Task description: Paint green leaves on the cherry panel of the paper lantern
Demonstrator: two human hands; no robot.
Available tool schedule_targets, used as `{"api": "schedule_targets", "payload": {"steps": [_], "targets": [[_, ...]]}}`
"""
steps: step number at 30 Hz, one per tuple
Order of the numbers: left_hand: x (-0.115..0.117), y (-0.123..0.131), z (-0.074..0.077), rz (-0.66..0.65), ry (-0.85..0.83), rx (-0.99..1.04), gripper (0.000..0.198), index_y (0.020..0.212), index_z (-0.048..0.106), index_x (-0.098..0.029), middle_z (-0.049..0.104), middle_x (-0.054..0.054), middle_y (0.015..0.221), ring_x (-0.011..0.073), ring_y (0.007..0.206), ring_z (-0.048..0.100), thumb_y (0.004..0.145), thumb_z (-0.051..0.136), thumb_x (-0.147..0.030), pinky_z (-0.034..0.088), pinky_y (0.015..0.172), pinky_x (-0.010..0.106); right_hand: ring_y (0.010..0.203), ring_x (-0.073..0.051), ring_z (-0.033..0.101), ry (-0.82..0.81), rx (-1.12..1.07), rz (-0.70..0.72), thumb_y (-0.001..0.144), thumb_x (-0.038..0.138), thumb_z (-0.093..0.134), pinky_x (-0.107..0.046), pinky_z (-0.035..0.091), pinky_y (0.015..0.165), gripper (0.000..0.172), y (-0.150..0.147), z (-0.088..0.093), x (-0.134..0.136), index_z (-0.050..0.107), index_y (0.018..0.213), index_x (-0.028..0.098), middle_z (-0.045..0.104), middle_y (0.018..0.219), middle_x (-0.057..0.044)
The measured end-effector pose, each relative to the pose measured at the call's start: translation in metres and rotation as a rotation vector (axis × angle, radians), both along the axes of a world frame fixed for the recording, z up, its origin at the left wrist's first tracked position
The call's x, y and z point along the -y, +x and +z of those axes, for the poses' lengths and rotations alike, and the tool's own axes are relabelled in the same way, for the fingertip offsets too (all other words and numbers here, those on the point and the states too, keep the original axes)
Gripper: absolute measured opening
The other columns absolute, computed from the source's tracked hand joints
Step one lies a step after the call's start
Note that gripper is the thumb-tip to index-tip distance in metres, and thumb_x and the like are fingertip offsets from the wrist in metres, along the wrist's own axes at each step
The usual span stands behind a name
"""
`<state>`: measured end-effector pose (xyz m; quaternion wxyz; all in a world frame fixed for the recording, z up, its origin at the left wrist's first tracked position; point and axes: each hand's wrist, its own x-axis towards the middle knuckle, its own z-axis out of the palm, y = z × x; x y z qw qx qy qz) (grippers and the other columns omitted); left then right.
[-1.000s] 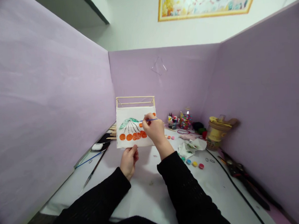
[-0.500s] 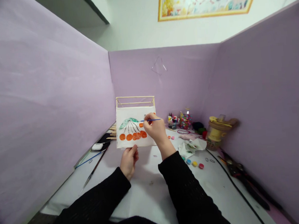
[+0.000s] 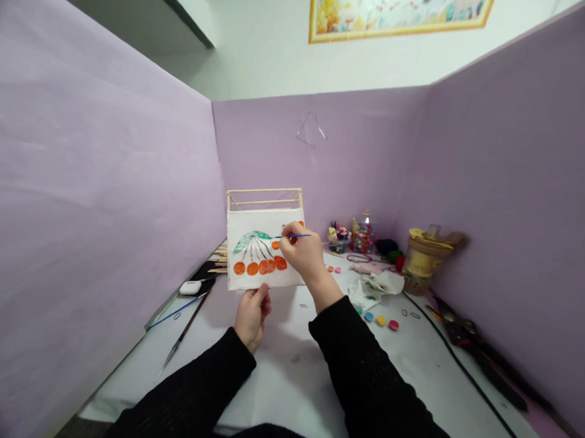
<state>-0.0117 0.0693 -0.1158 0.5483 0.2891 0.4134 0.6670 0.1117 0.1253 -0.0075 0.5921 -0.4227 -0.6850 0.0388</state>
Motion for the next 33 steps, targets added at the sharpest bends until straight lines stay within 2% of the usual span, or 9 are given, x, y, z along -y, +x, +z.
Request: {"api": "schedule_targets", "payload": {"steps": [20, 24, 29, 33], "targets": [[0.0005, 0.0004, -0.0013, -0.004, 0.001, -0.015, 0.045, 0.066, 0.051, -0.016, 0.049, -0.005, 0.054, 0.0048, 0.046, 0.039, 0.057, 0.079, -0.049, 0.029, 0.046, 0.02, 0.059, -0.013, 0.054, 0.055, 0.02, -0.001, 0.068, 0.019, 0.049, -0.024, 0.04, 0.061, 0.01, 0.0018, -0.0018, -0.0009, 0.059, 0.067, 0.02, 0.061, 0.062, 0.001], [0.0004, 0.0002, -0.001, 0.001, 0.002, -0.011, 0.045, 0.066, 0.051, -0.016, 0.049, -0.005, 0.053, 0.0049, 0.046, 0.039, 0.056, 0.08, -0.049, 0.029, 0.046, 0.02, 0.057, -0.013, 0.052, 0.044, 0.043, -0.042, 0.067, 0.019, 0.049, -0.024, 0.038, 0.059, 0.009, 0.0021, -0.001, 0.0, 0.057, 0.065, 0.02, 0.059, 0.059, 0.001], [0.0, 0.0, -0.0015, 0.002, 0.005, -0.017, 0.045, 0.065, 0.051, -0.016, 0.049, -0.005, 0.053, 0.0051, 0.046, 0.04, 0.056, 0.08, -0.049, 0.029, 0.046, 0.02, 0.058, -0.012, 0.052, 0.082, 0.002, 0.019, 0.068, 0.019, 0.047, -0.023, 0.039, 0.06, 0.01, 0.002, -0.0003, 0.0013, 0.057, 0.065, 0.02, 0.06, 0.062, 0.001], [0.0005, 0.0001, -0.0011, -0.001, 0.009, -0.019, 0.045, 0.065, 0.051, -0.016, 0.049, -0.005, 0.053, 0.0052, 0.046, 0.039, 0.056, 0.08, -0.05, 0.029, 0.046, 0.02, 0.057, -0.013, 0.051, 0.038, 0.042, -0.034, 0.067, 0.019, 0.048, -0.024, 0.038, 0.06, 0.009, 0.002, -0.0022, -0.0014, 0.057, 0.064, 0.02, 0.058, 0.059, 0.002]]}}
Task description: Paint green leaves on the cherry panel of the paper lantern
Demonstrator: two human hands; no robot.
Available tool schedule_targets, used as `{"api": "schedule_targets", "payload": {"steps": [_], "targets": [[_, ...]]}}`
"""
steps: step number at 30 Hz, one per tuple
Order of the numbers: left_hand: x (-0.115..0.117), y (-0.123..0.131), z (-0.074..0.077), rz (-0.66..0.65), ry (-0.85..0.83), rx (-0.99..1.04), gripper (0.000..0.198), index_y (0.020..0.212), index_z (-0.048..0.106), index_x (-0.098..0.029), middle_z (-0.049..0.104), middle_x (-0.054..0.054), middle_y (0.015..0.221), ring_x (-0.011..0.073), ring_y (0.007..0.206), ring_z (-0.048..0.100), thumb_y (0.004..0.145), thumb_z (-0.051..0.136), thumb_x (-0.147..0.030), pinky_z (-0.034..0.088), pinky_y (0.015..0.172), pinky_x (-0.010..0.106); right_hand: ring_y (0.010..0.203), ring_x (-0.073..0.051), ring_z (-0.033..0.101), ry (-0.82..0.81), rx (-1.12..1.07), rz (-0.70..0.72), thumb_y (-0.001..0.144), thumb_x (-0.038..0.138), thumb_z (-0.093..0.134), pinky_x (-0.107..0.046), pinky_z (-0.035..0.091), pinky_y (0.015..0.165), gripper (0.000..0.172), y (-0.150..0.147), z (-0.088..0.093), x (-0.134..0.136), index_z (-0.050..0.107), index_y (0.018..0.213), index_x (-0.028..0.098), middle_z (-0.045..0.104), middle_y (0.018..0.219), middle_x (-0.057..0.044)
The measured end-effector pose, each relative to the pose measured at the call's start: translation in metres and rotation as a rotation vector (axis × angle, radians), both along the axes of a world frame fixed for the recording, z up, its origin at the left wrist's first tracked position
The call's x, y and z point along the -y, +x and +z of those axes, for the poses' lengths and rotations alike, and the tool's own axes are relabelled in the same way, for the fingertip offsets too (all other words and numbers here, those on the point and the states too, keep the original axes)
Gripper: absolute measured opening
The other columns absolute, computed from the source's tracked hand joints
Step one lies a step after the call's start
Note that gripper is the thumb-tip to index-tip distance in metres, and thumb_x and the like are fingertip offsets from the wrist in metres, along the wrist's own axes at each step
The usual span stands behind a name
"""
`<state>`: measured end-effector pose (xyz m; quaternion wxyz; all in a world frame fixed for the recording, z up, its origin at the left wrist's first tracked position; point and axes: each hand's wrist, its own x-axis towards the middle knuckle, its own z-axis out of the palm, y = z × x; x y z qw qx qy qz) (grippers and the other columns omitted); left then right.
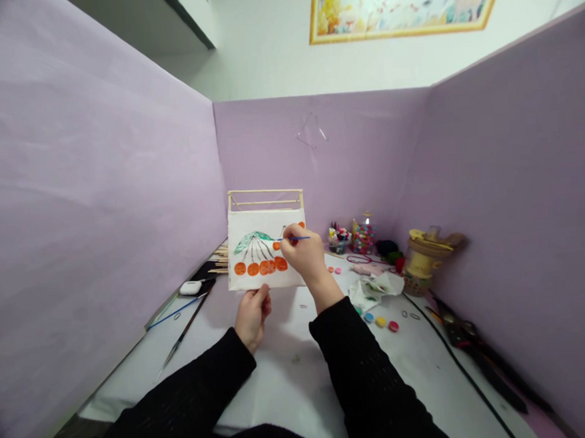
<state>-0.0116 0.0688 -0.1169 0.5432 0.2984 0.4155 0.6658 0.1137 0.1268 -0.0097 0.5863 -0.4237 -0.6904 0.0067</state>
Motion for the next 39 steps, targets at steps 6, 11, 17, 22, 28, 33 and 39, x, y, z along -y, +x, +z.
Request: {"api": "schedule_targets", "payload": {"steps": [6, 11, 17, 22, 28, 33, 39], "targets": [[0.001, 0.0, 0.0, -0.004, -0.006, -0.003, 0.046, 0.066, 0.051, -0.016, 0.049, -0.005, 0.054, 0.0052, 0.046, 0.04, 0.056, 0.079, -0.051, 0.03, 0.047, 0.02, 0.057, -0.012, 0.049, 0.019, -0.045, 0.02, 0.066, 0.018, 0.047, -0.024, 0.037, 0.058, 0.008, 0.003, 0.003, 0.003, 0.054, 0.062, 0.02, 0.054, 0.057, 0.002], [0.001, 0.0, 0.0, -0.006, 0.012, -0.009, 0.045, 0.065, 0.05, -0.016, 0.049, -0.005, 0.053, 0.0053, 0.045, 0.039, 0.057, 0.079, -0.051, 0.029, 0.046, 0.021, 0.058, -0.012, 0.05, 0.018, -0.098, 0.104, 0.067, 0.018, 0.046, -0.023, 0.039, 0.059, 0.009, 0.002, 0.004, 0.005, 0.054, 0.064, 0.02, 0.056, 0.061, 0.002], [0.0, 0.0, 0.0, -0.006, 0.005, -0.003, 0.046, 0.065, 0.051, -0.016, 0.049, -0.005, 0.053, 0.005, 0.045, 0.039, 0.055, 0.08, -0.051, 0.028, 0.046, 0.02, 0.056, -0.013, 0.05, -0.001, -0.013, -0.011, 0.066, 0.018, 0.047, -0.024, 0.037, 0.059, 0.009, 0.0, 0.001, 0.002, 0.055, 0.062, 0.02, 0.056, 0.057, 0.002], [0.0, 0.0, 0.0, -0.003, -0.005, -0.004, 0.046, 0.065, 0.051, -0.016, 0.049, -0.005, 0.053, 0.0052, 0.045, 0.039, 0.055, 0.08, -0.052, 0.029, 0.046, 0.021, 0.058, -0.012, 0.05, 0.041, -0.064, 0.081, 0.067, 0.018, 0.046, -0.023, 0.038, 0.059, 0.009, 0.0, 0.001, 0.002, 0.054, 0.063, 0.02, 0.057, 0.061, 0.002], [0.0, -0.001, 0.0, -0.003, 0.001, 0.009, 0.047, 0.066, 0.051, -0.016, 0.049, -0.005, 0.053, 0.0049, 0.045, 0.039, 0.055, 0.08, -0.051, 0.029, 0.046, 0.02, 0.056, -0.012, 0.05, 0.042, -0.053, 0.033, 0.066, 0.018, 0.047, -0.024, 0.038, 0.059, 0.009, -0.002, 0.001, 0.003, 0.055, 0.062, 0.02, 0.055, 0.057, 0.002], [-0.001, -0.001, -0.001, -0.011, 0.006, -0.002, 0.047, 0.065, 0.05, -0.016, 0.049, -0.005, 0.053, 0.0053, 0.045, 0.039, 0.055, 0.079, -0.052, 0.029, 0.046, 0.021, 0.058, -0.011, 0.051, 0.081, -0.102, 0.109, 0.068, 0.017, 0.048, -0.022, 0.039, 0.06, 0.01, -0.003, 0.002, 0.006, 0.057, 0.065, 0.019, 0.058, 0.061, 0.002], [-0.001, -0.001, -0.001, -0.006, -0.001, 0.007, 0.047, 0.066, 0.051, -0.016, 0.049, -0.005, 0.053, 0.0049, 0.046, 0.039, 0.055, 0.08, -0.051, 0.029, 0.046, 0.02, 0.059, -0.012, 0.053, 0.086, -0.03, 0.035, 0.071, 0.019, 0.05, -0.023, 0.041, 0.063, 0.01, -0.006, -0.007, -0.002, 0.06, 0.068, 0.02, 0.061, 0.063, 0.001]]}}
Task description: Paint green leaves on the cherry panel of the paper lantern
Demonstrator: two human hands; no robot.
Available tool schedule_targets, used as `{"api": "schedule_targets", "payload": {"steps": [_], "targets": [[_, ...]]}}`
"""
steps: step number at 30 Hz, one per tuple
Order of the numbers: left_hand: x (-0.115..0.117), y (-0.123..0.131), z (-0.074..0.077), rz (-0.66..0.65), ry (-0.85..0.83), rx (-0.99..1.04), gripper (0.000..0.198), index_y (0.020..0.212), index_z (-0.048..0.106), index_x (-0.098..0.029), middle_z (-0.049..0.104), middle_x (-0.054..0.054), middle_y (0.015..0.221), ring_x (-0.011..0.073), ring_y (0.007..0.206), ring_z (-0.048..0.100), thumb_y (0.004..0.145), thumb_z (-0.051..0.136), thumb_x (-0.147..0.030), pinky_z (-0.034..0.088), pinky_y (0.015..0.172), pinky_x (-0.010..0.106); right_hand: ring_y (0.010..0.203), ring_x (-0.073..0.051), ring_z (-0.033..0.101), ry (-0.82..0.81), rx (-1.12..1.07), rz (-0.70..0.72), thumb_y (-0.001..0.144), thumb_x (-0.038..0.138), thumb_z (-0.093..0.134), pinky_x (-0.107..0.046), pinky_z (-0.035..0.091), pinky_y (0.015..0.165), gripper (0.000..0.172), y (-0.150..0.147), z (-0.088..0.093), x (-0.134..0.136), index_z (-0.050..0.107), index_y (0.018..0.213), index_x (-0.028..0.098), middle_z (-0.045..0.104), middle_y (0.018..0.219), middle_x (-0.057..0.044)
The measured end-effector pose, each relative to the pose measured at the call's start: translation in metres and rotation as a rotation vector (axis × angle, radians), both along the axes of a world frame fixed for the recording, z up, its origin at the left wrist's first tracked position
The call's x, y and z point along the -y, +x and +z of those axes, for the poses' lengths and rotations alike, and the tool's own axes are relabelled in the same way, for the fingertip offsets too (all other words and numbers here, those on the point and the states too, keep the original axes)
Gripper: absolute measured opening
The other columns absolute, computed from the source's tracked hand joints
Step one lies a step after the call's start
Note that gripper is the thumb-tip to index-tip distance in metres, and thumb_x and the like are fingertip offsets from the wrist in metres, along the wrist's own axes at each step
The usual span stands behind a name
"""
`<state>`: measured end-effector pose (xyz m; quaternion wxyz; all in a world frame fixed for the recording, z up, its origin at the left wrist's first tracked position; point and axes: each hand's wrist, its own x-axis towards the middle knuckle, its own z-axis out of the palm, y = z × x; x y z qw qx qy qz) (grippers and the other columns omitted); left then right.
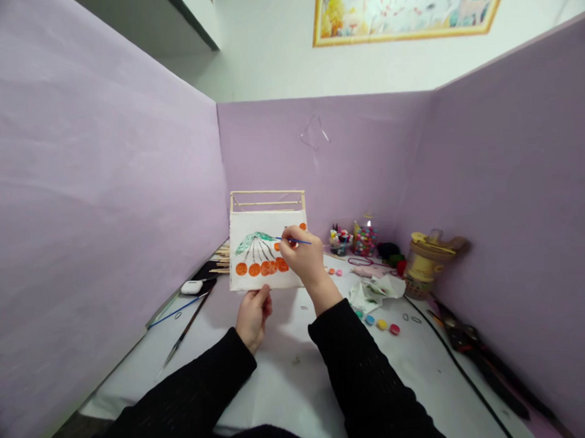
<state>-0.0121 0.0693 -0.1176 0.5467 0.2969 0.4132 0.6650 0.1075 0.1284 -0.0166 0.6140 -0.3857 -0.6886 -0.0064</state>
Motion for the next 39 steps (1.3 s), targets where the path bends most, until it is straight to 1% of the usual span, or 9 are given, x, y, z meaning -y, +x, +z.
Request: {"api": "schedule_targets", "payload": {"steps": [4, 10, 12, 15, 19, 25, 31, 36, 39], "targets": [[0.001, 0.0, 0.001, -0.001, -0.001, -0.002, 0.046, 0.067, 0.051, -0.016, 0.049, -0.006, 0.053, 0.005, 0.046, 0.039, 0.055, 0.079, -0.051, 0.029, 0.046, 0.021, 0.062, -0.014, 0.055, -0.018, 0.042, -0.04, 0.07, 0.02, 0.05, -0.024, 0.042, 0.065, 0.01, -0.001, -0.002, -0.003, 0.061, 0.069, 0.021, 0.062, 0.064, 0.0], [0.001, 0.0, 0.0, -0.002, 0.0, -0.01, 0.046, 0.065, 0.051, -0.016, 0.049, -0.005, 0.053, 0.0051, 0.046, 0.039, 0.056, 0.079, -0.051, 0.029, 0.047, 0.021, 0.061, -0.014, 0.054, -0.017, 0.09, -0.113, 0.068, 0.019, 0.049, -0.026, 0.04, 0.063, 0.01, 0.001, 0.003, 0.001, 0.059, 0.065, 0.02, 0.06, 0.061, 0.0], [0.001, 0.0, 0.0, -0.002, 0.001, -0.013, 0.046, 0.066, 0.05, -0.016, 0.049, -0.006, 0.053, 0.0052, 0.046, 0.04, 0.056, 0.078, -0.051, 0.03, 0.047, 0.021, 0.059, -0.014, 0.053, -0.02, 0.083, -0.105, 0.067, 0.018, 0.049, -0.025, 0.039, 0.061, 0.009, 0.003, 0.006, 0.004, 0.057, 0.063, 0.02, 0.059, 0.059, 0.001], [0.0, 0.0, -0.001, -0.007, 0.004, -0.015, 0.046, 0.066, 0.05, -0.016, 0.049, -0.006, 0.053, 0.0051, 0.046, 0.039, 0.056, 0.078, -0.051, 0.029, 0.047, 0.021, 0.058, -0.013, 0.051, -0.004, 0.019, -0.043, 0.067, 0.017, 0.048, -0.024, 0.039, 0.06, 0.01, 0.004, 0.009, 0.007, 0.057, 0.063, 0.02, 0.058, 0.059, 0.001], [0.0, 0.0, -0.001, -0.014, 0.004, -0.007, 0.045, 0.066, 0.051, -0.016, 0.049, -0.006, 0.053, 0.0051, 0.046, 0.039, 0.056, 0.078, -0.05, 0.029, 0.047, 0.021, 0.058, -0.012, 0.052, 0.007, -0.018, 0.023, 0.069, 0.017, 0.048, -0.024, 0.04, 0.062, 0.011, 0.002, 0.008, 0.006, 0.058, 0.065, 0.019, 0.06, 0.061, 0.001], [0.0, 0.0, 0.0, -0.007, 0.004, -0.003, 0.044, 0.067, 0.05, -0.016, 0.049, -0.006, 0.053, 0.005, 0.045, 0.039, 0.057, 0.078, -0.049, 0.028, 0.046, 0.021, 0.059, -0.014, 0.053, -0.04, 0.04, -0.048, 0.07, 0.021, 0.05, -0.025, 0.041, 0.062, 0.011, -0.001, 0.0, -0.001, 0.061, 0.068, 0.021, 0.06, 0.061, 0.001], [0.0, 0.001, 0.0, -0.012, -0.005, -0.004, 0.045, 0.067, 0.051, -0.016, 0.049, -0.006, 0.053, 0.0048, 0.045, 0.039, 0.055, 0.079, -0.049, 0.028, 0.046, 0.02, 0.058, -0.014, 0.051, -0.071, 0.095, -0.112, 0.067, 0.02, 0.049, -0.025, 0.038, 0.061, 0.01, 0.002, 0.005, 0.002, 0.058, 0.064, 0.021, 0.058, 0.058, 0.001], [0.001, 0.001, 0.0, -0.009, -0.004, -0.008, 0.045, 0.065, 0.051, -0.016, 0.048, -0.006, 0.052, 0.0049, 0.045, 0.039, 0.055, 0.079, -0.05, 0.028, 0.046, 0.021, 0.056, -0.012, 0.048, -0.094, 0.082, -0.109, 0.066, 0.018, 0.048, -0.025, 0.036, 0.059, 0.01, 0.002, 0.008, 0.006, 0.057, 0.063, 0.02, 0.056, 0.057, 0.002], [0.001, 0.0, 0.001, -0.009, -0.005, -0.009, 0.045, 0.065, 0.05, -0.016, 0.049, -0.006, 0.053, 0.0049, 0.045, 0.039, 0.056, 0.079, -0.05, 0.029, 0.046, 0.021, 0.054, -0.011, 0.046, -0.102, 0.007, -0.05, 0.065, 0.017, 0.049, -0.024, 0.035, 0.057, 0.009, 0.006, 0.013, 0.011, 0.056, 0.061, 0.019, 0.053, 0.054, 0.003]]}}
